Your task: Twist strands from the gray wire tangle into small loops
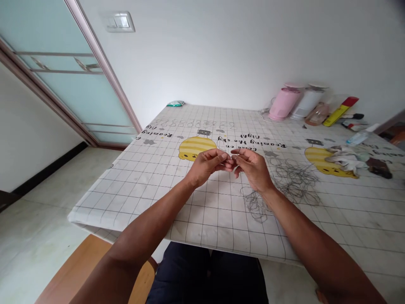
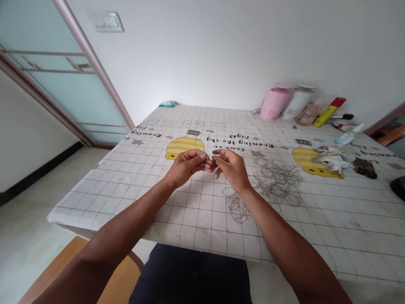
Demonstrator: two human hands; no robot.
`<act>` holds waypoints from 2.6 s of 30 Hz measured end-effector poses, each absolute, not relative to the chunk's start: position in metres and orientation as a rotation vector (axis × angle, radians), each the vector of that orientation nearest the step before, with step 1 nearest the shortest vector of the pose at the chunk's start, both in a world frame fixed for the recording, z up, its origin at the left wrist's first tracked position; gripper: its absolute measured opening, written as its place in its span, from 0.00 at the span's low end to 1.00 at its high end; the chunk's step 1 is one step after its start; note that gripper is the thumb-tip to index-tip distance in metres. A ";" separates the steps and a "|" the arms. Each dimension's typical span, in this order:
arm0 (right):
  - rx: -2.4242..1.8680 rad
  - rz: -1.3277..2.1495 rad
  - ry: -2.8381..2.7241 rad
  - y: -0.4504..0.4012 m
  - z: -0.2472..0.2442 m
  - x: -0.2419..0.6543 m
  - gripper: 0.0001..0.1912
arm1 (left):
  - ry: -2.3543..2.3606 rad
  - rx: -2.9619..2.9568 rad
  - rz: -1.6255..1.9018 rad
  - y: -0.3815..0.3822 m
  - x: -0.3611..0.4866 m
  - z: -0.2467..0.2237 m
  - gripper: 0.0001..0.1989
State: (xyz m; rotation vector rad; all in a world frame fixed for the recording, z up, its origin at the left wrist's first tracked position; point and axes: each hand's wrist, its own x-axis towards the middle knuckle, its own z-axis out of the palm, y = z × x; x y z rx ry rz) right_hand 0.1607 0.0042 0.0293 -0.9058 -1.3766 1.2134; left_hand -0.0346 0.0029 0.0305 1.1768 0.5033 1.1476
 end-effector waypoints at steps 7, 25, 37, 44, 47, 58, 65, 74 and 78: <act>-1.049 1.049 -1.540 0.000 0.028 0.157 0.30 | 0.557 1.188 1.127 0.007 -0.035 0.023 0.16; -1.106 0.477 -1.848 0.003 0.016 0.157 0.21 | 0.620 1.199 1.091 0.009 -0.030 0.018 0.16; -1.065 0.261 -2.031 0.010 0.002 0.162 0.21 | 0.704 1.207 1.096 0.006 -0.028 0.017 0.14; -1.098 0.261 -2.043 0.008 0.009 0.160 0.19 | 0.715 1.178 1.090 0.007 -0.027 0.014 0.14; -1.099 0.254 -2.041 0.008 0.011 0.161 0.19 | 0.732 1.182 1.105 0.007 -0.026 0.013 0.13; -1.261 0.350 -1.989 0.007 0.018 0.163 0.19 | 0.784 1.176 1.190 0.008 -0.029 0.016 0.08; -1.293 0.595 -1.894 0.006 0.030 0.167 0.15 | 0.878 1.148 1.237 0.012 -0.031 0.017 0.05; -1.310 0.709 -1.945 0.009 0.024 0.167 0.18 | 0.939 1.171 1.193 0.015 -0.033 0.017 0.06; -1.312 0.531 -2.046 0.012 0.017 0.167 0.17 | 0.939 1.174 1.169 0.015 -0.033 0.016 0.06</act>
